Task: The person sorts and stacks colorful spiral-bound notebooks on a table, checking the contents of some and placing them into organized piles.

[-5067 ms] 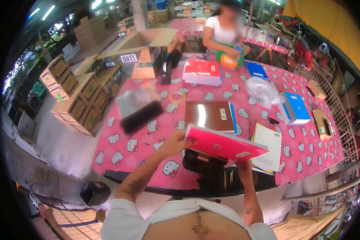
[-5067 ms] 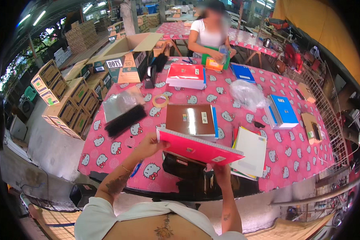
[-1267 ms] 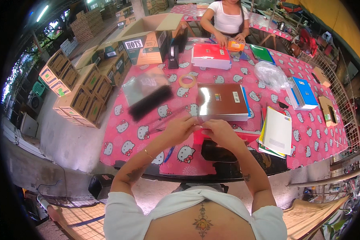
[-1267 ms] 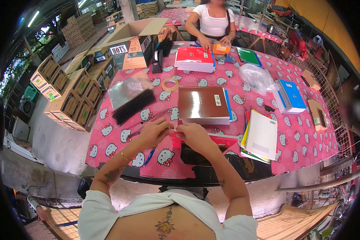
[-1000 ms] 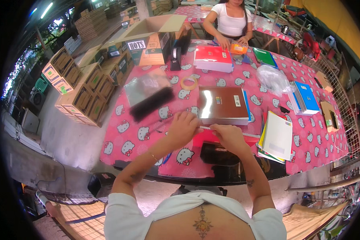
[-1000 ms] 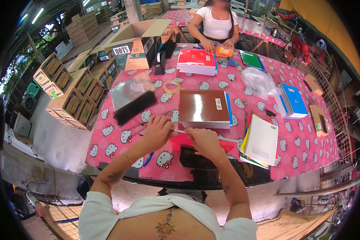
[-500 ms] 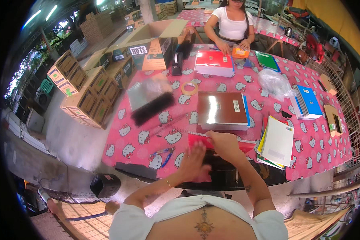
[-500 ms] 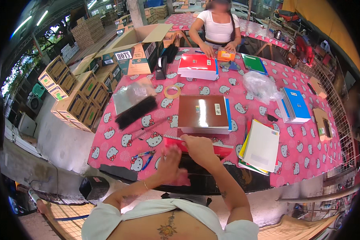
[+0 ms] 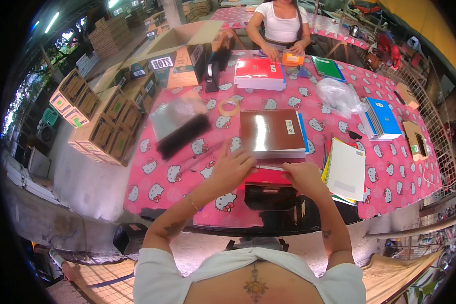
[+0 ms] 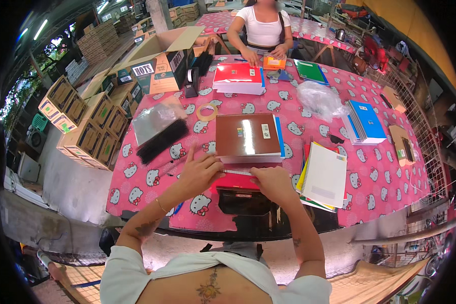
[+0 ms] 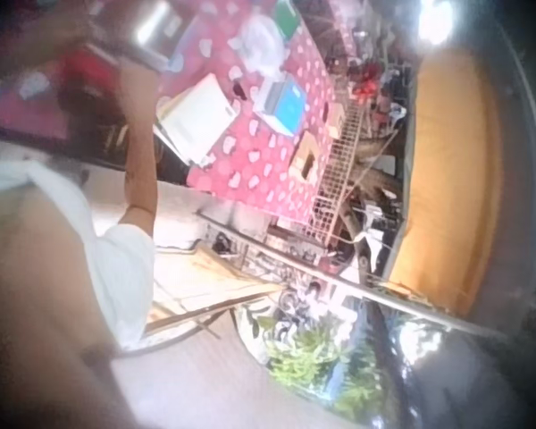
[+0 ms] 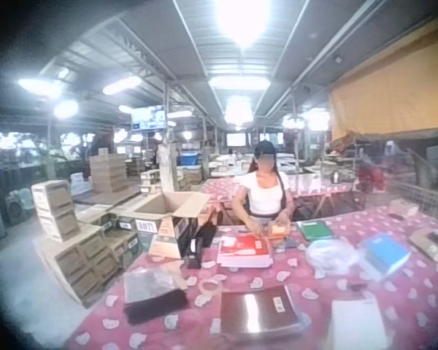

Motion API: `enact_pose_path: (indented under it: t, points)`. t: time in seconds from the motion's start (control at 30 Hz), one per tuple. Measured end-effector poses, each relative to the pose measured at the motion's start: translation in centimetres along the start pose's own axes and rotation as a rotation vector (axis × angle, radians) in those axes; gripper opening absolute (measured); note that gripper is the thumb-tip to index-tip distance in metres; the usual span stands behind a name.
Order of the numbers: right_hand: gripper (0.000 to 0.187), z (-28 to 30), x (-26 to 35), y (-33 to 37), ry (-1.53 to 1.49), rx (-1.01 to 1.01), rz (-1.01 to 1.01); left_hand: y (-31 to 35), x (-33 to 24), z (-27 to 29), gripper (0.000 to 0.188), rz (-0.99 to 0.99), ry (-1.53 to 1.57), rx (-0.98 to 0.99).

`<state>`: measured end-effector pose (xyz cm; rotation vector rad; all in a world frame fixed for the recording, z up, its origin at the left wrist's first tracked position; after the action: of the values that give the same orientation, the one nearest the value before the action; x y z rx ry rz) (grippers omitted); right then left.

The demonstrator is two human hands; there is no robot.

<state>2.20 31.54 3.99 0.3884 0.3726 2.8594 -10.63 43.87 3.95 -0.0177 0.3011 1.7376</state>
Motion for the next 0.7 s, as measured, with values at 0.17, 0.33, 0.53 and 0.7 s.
enact_pose_path:
  t: [0.17, 0.33, 0.53, 0.7]
  points:
    - [0.019, 0.4, 0.2, 0.3, -0.008, -0.193, 0.137, 1.8, -4.3, -6.0, 0.081, 0.182, -0.051, -0.445]
    - [0.018, 0.5, 0.1, -0.1, -0.003, -0.184, 0.194, 0.4, -3.2, -4.1, 0.088, 0.374, -0.148, -0.430]
    - [0.018, 0.8, 1.0, -0.2, 0.004, -0.224, 0.250, 1.8, -6.9, -12.9, 0.088, 0.065, -0.126, -0.385]
    - [0.016, 0.1, 0.2, 0.1, 0.004, -0.151, 0.257, -0.8, -5.8, -4.4, 0.094, 0.251, -0.161, -0.457]
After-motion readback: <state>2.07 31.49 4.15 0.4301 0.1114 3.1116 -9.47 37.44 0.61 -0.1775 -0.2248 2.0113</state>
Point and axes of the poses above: each hand's wrist, its own y-axis away from the middle knuckle, its own z-axis out of the back of the hand, x = y × z, the point moved 8 cm from there along -y, towards the middle knuckle, and after that the axes turned 14 degrees about x, right-handed, at the moved point
